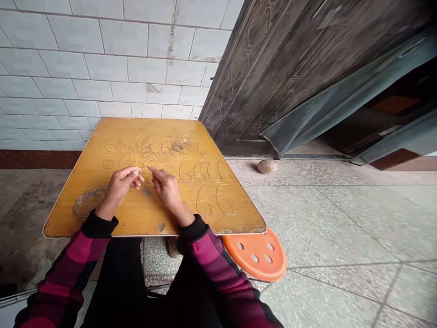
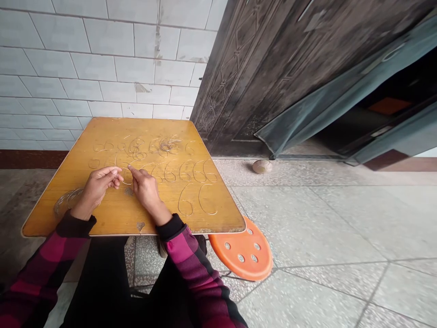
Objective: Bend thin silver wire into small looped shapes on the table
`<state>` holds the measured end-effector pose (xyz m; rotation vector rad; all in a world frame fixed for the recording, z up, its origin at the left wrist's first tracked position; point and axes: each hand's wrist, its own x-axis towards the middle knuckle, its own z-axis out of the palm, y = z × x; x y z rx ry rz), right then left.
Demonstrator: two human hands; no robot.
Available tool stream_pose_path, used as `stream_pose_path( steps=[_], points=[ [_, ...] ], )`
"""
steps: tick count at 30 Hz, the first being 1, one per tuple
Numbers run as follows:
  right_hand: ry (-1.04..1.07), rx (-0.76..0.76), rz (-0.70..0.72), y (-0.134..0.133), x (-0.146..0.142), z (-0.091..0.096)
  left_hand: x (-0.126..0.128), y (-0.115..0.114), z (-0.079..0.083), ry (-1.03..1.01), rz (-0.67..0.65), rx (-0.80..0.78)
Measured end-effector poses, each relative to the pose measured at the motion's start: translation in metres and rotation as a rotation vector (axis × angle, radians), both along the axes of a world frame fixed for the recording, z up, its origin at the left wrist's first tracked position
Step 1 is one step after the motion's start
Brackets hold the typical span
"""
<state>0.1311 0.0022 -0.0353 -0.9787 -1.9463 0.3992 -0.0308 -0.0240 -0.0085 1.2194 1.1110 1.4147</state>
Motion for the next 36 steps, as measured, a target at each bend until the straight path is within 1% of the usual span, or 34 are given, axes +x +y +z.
stream_pose_path(
  steps=[3,7,13,16,19,22,24,29,32,36],
  points=[
    [-0.143,0.029,-0.087,0.001,0.0,-0.001,-0.001,0.0,-0.001,-0.003,-0.056,-0.02],
    [-0.283,0.041,-0.166,-0.001,0.0,0.001,-0.001,0.0,0.0,-0.008,-0.078,-0.051],
    [-0.385,0.026,-0.164,-0.007,0.001,0.004,0.0,-0.001,0.003,0.022,-0.095,-0.109],
    [-0.335,0.023,-0.137,-0.005,-0.001,0.0,0.0,-0.001,0.005,0.054,-0.103,-0.134],
    [-0.172,0.03,-0.111,0.0,-0.002,-0.004,0.0,-0.001,0.005,0.067,-0.086,-0.134],
    [-0.016,0.027,-0.07,0.001,-0.003,-0.003,0.0,0.0,0.004,0.062,-0.07,-0.13],
    [0.035,0.018,-0.053,0.001,-0.003,0.0,0.0,0.0,0.004,0.059,-0.074,-0.133],
    [0.03,0.004,-0.06,0.001,-0.003,0.004,0.002,0.0,0.004,0.046,-0.102,-0.154],
    [0.008,0.015,-0.071,0.003,-0.003,0.002,0.001,-0.001,0.005,0.012,-0.132,-0.185],
    [-0.071,0.044,-0.102,0.004,-0.003,-0.002,-0.002,-0.002,0.008,-0.034,-0.151,-0.215]
  ],
)
